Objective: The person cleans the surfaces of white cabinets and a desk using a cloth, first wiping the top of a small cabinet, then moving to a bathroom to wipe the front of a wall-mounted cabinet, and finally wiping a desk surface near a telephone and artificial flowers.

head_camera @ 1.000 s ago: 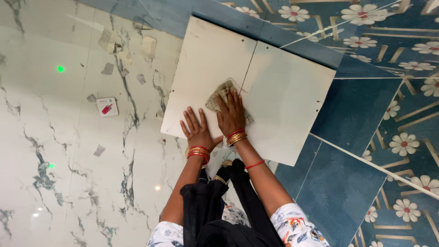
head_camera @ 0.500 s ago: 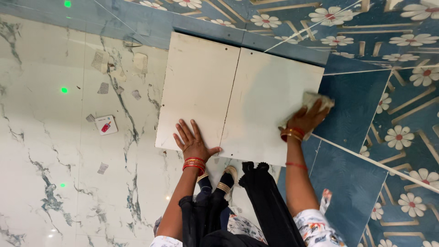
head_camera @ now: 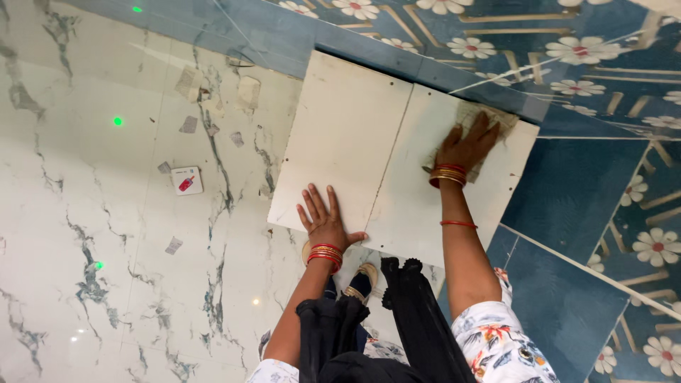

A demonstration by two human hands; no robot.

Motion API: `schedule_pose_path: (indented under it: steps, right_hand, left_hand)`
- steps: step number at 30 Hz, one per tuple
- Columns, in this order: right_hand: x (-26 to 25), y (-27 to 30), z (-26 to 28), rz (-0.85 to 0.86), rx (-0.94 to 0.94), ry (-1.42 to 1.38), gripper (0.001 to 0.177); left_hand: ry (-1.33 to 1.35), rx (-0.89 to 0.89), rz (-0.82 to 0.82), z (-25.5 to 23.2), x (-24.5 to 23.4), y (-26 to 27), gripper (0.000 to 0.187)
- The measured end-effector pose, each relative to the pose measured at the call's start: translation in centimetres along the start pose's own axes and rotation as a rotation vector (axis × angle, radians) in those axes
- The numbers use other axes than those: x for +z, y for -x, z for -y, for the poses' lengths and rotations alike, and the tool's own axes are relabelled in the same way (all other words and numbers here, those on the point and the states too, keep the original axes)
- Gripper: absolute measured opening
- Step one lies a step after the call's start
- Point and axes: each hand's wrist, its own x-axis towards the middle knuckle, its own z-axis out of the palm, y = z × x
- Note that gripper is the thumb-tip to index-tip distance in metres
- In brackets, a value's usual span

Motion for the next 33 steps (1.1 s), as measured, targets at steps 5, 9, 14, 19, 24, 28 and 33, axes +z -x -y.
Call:
schedule_pose_path:
  steps: [5, 9, 14, 19, 24, 28, 33]
  right_hand:
    - [3.7, 3.0, 12.5, 0.072, -0.186, -0.115, 0.063]
    - [4.7, 3.7, 20.4, 0.187, -0.476, -0.222, 0.061]
    - [4.8, 0.8, 24.0, 0.412, -0.558, -0.314, 0.060]
    - [4.0, 4.5, 26.0, 0.545, -0.878, -0.347, 0.056]
    - [1.2, 15.1, 25.8, 0.787, -1.082, -0.258, 0.053]
    - [-3.0, 22.0, 22.0, 0.789, -1.120, -0.408, 0.052]
    - [-4.7, 18.2, 16.6, 0.439, -0.685, -0.276, 0.040]
  left_hand:
    - [0.028, 0.020, -0.015, 0.6, 0.0, 0.0, 0.161]
    - [0.064, 0.039, -0.019, 1.1, 0.4, -0.1, 0.161]
    - [0.023, 0.045, -0.077, 1.1, 0.3, 0.0, 0.159]
    - [0.075, 0.049, -0.055, 1.5, 1.1, 0.5, 0.157]
    - [0.732, 0.176, -0.875, 5.7, 5.9, 1.8, 0.071]
    - [0.702, 0.117, -1.022, 8.9, 6.9, 4.8, 0.063]
    - [0.418, 0.049, -0.759, 9.8, 3.8, 3.9, 0.095]
